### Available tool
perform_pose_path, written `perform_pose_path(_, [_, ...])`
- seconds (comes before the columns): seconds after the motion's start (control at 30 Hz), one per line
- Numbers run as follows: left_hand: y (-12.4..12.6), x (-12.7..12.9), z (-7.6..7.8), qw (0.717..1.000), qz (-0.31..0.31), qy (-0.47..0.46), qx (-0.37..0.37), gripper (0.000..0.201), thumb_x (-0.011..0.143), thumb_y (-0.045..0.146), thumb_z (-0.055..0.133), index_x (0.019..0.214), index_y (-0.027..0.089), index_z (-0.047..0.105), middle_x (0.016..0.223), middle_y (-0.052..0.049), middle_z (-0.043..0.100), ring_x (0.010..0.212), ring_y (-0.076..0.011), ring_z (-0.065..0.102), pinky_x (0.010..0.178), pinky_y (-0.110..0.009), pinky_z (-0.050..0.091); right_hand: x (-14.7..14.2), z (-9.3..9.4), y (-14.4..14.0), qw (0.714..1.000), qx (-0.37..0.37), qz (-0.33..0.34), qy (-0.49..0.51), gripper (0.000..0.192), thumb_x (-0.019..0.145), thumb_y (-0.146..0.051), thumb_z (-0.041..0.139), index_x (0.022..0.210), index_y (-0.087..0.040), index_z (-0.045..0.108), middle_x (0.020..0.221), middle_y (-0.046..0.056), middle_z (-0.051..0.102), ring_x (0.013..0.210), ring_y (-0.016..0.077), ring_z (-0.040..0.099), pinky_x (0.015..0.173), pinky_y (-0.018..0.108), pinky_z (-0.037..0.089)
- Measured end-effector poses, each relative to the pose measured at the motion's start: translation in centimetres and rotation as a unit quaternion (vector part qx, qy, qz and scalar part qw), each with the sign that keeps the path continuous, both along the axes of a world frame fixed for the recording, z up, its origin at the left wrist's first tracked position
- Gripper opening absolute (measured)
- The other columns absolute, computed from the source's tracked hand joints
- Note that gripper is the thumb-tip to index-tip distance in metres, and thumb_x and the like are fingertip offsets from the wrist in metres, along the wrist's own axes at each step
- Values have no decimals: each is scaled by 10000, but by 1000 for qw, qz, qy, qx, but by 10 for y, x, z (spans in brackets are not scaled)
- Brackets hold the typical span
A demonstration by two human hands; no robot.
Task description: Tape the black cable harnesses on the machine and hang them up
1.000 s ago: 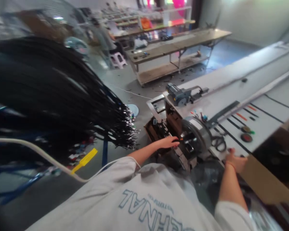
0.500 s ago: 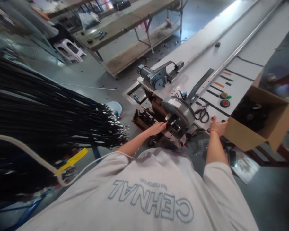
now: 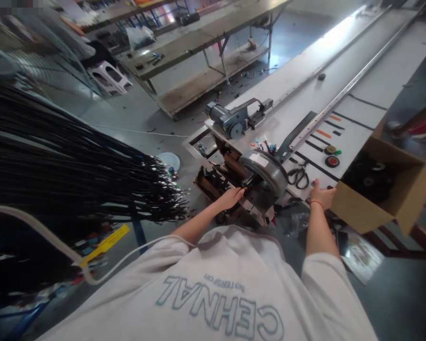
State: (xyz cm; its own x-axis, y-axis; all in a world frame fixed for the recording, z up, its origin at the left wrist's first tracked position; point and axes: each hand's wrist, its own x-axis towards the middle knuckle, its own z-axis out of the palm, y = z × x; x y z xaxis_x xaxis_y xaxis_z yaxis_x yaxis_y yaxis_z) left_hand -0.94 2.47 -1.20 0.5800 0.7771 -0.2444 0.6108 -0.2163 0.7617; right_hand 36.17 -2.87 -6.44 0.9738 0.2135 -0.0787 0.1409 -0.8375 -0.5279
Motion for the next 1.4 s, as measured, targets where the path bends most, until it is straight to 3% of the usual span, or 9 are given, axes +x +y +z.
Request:
perform_pose_path(0.2, [-3,2,-1,1000,-2,-9,20,409,984,372,299,771,168,581,671,-30,599,660,-161,560,678,-255,407,-2,4,-2,1000,9,8,9,744,738,-655,639,1240,-144,434,1251,236,542,1149,398,539,958,546,415])
perform_pose_path(0.3, [-4,-2,1,999,-11,-31,21,346,958,407,372,842,168,594,731,-36,628,706,-167,577,703,-258,419,-2,3,-2,1000,10,7,2,699,781,-665,572,1229,-143,449,1249,239,540,1146,397,539,954,555,414])
perform_pose_path(0.4, [-12,-24,-5,998,-3,-60,-19,360,923,477,423,919,163,598,756,-29,632,706,-157,563,682,-248,424,-2,1,-2,1000,11,4,-6,688,785,-650,579,1231,-140,453,1247,234,545,1138,392,546,951,552,421])
perform_pose_path(0.53, [-37,-68,-23,991,-13,-54,-121,462,902,562,392,802,152,581,641,1,557,606,-125,498,609,-231,406,-2,1,-2,1000,12,15,-3,713,755,-608,654,1248,-142,434,1254,228,544,1160,387,538,959,542,425])
perform_pose_path(0.67, [-59,-88,-33,991,36,-68,-107,480,922,549,331,776,155,564,633,12,530,623,-117,482,644,-232,402,-1,3,-2,1000,18,15,6,699,756,-598,654,1241,-146,432,1252,223,552,1162,383,538,963,526,425])
perform_pose_path(0.8, [-59,-76,-32,990,80,-74,-95,453,910,545,377,785,153,568,610,23,505,595,-116,455,588,-228,374,0,3,-3,1000,17,19,11,695,763,-607,633,1239,-148,421,1246,222,552,1163,387,532,962,535,417])
perform_pose_path(1.13, [-40,-40,-14,991,75,-91,-62,449,908,537,381,769,157,574,625,15,506,618,-119,459,588,-228,361,3,-1,-2,999,1,32,1,761,787,-627,600,1306,-118,375,1246,243,538,1169,390,531,962,544,418])
perform_pose_path(1.27, [-45,-26,-20,978,82,-125,-146,518,877,649,368,690,178,475,567,40,417,550,-98,397,522,-224,319,3,-3,-2,1000,8,22,-5,799,760,-649,617,1308,-114,389,1244,241,549,1159,398,536,963,542,414])
perform_pose_path(1.4, [-54,-14,-31,937,157,-177,-256,581,818,767,327,695,203,389,527,85,275,448,-65,248,447,-220,216,4,-4,-2,1000,12,14,-9,788,759,-676,599,1296,-132,405,1253,231,548,1144,387,547,963,535,416])
